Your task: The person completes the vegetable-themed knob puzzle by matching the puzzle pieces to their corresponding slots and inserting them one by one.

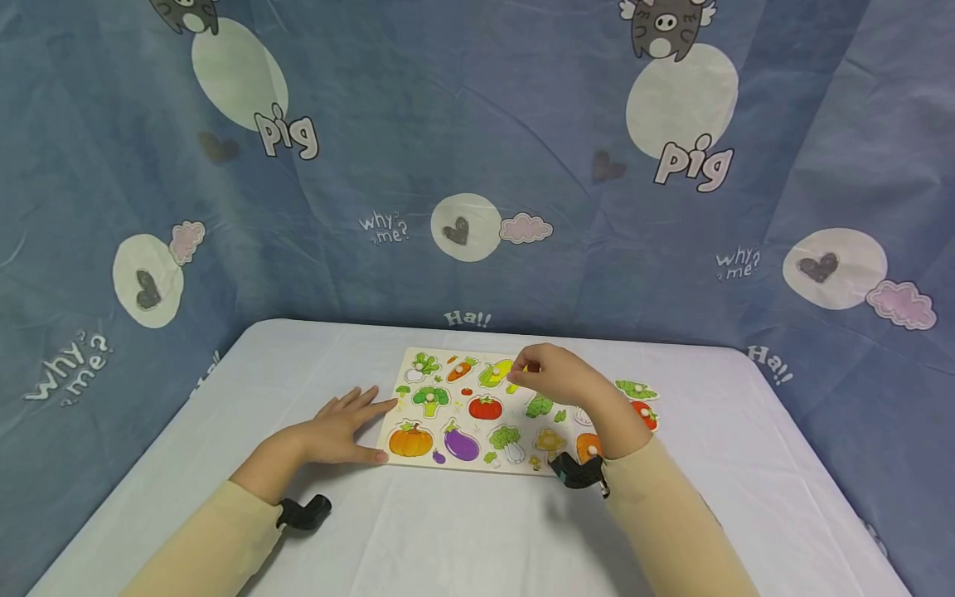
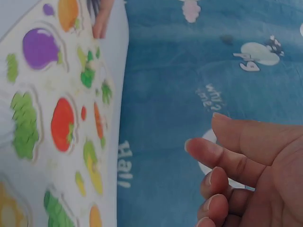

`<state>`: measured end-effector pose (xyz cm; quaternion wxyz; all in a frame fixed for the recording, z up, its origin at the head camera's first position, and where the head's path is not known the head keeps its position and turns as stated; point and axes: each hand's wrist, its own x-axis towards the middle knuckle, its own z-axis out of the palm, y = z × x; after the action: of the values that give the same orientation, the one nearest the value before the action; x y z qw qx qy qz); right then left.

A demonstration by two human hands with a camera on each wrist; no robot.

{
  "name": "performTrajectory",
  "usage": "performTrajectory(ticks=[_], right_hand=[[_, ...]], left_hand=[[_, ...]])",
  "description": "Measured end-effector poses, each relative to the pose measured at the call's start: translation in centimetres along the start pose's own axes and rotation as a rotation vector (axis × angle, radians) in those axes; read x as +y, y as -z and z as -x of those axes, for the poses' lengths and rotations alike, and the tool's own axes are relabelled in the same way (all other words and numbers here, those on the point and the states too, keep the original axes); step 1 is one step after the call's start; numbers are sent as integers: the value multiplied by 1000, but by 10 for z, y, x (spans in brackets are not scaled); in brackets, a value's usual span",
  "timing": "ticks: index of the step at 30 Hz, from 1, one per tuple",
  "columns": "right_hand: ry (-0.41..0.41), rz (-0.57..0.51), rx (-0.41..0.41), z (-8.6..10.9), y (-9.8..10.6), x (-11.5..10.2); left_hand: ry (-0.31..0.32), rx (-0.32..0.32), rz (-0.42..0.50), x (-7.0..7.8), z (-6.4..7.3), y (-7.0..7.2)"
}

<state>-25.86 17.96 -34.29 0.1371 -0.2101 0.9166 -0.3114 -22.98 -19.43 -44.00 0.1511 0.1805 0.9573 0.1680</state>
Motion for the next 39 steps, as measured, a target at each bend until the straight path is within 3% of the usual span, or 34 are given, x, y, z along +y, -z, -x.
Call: performTrajectory(ticks=[12, 19, 29, 39], right_hand=[[-24, 40, 66, 36, 8, 34], [-26, 54, 174, 54, 8, 61], [-132, 45, 305, 80, 5, 112], [-206, 32, 323, 94, 8, 150]], left_hand=[[8, -4, 21, 2, 2, 1], [11, -5, 26, 1, 2, 1], [23, -11, 20, 1, 1, 1], [28, -6, 16, 2, 1, 0]])
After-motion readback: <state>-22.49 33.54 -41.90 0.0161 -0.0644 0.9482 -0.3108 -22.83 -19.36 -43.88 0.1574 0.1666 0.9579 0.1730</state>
